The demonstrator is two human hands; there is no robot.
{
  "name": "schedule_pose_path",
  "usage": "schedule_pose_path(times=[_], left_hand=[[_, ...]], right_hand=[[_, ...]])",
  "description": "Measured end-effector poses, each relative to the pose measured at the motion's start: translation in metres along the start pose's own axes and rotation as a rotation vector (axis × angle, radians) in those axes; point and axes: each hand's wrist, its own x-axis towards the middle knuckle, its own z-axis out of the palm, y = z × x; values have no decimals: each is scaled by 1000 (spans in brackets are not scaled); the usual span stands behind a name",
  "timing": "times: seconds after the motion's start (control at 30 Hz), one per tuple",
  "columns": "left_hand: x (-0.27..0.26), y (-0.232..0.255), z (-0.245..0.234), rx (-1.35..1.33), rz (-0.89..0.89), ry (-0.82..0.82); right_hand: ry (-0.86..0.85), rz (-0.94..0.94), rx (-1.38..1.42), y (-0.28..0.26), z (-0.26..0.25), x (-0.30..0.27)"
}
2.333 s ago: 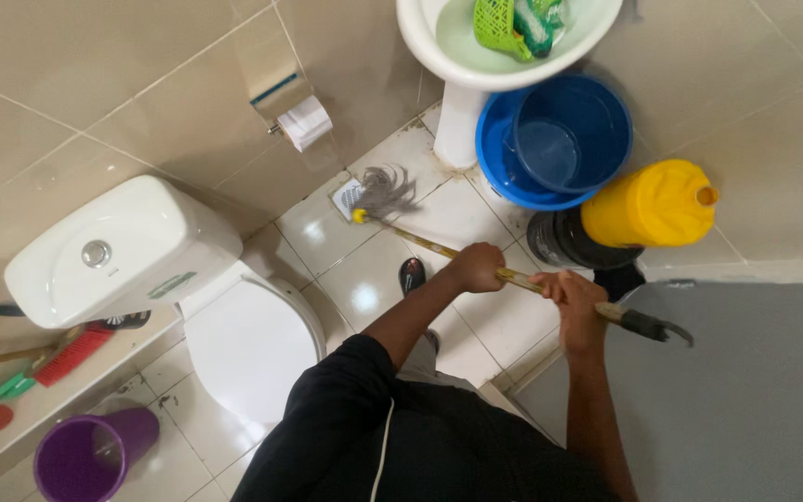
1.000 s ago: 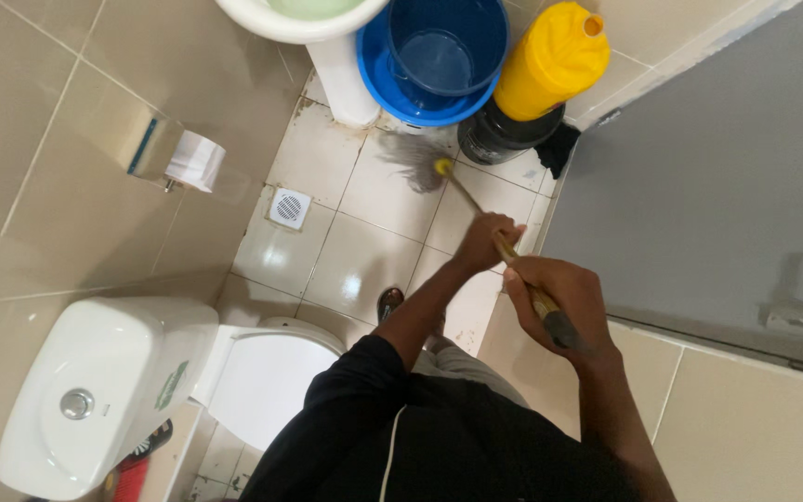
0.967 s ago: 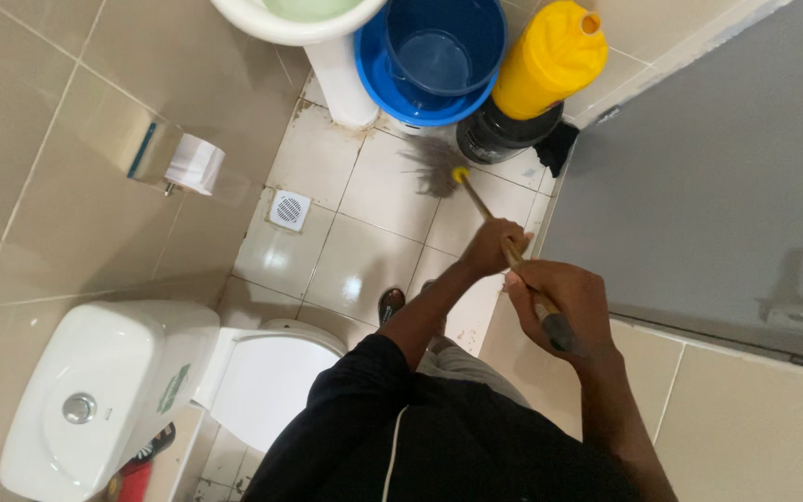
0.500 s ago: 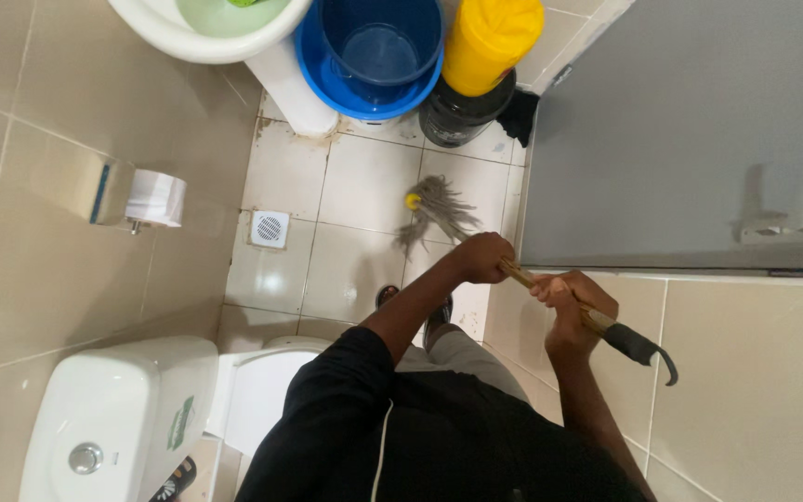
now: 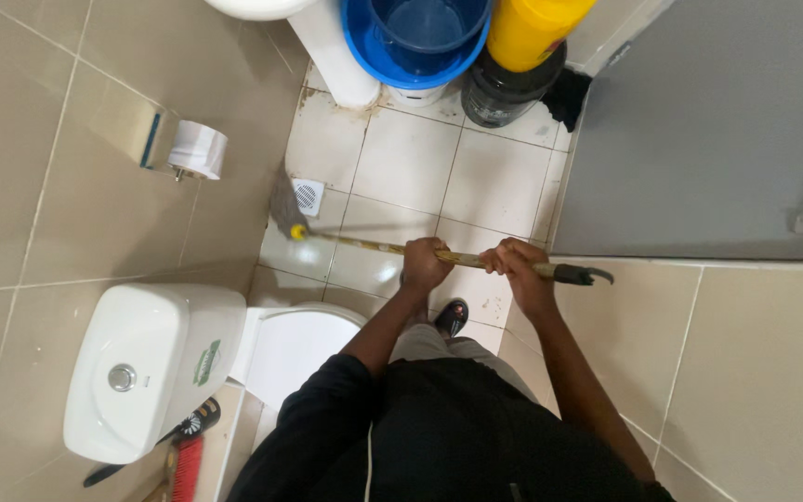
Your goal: The person mops the tiled bathroom floor using a string mop, moving around the toilet and sink. They repeatedly dip the mop into a purple bucket and continue mopping different sections of the floor.
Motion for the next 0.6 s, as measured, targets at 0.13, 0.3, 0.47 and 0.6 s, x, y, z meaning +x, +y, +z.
schedule_pose_path(times=[0.13,0.3,0.47,0.6], left_hand=[[-19,44,32,87,155,34],[-15,74,83,-89,488,-39],[18,83,143,-185,564,-244],[38,77,204,-301,460,-362]], right_hand=[[-64,-71,-38,-60,-15,-30],[-169,-262,-315,-143,-4,-74],[-95,-332,-647,-165,-3,-95],[213,-162,-779,-136,-16,-100]])
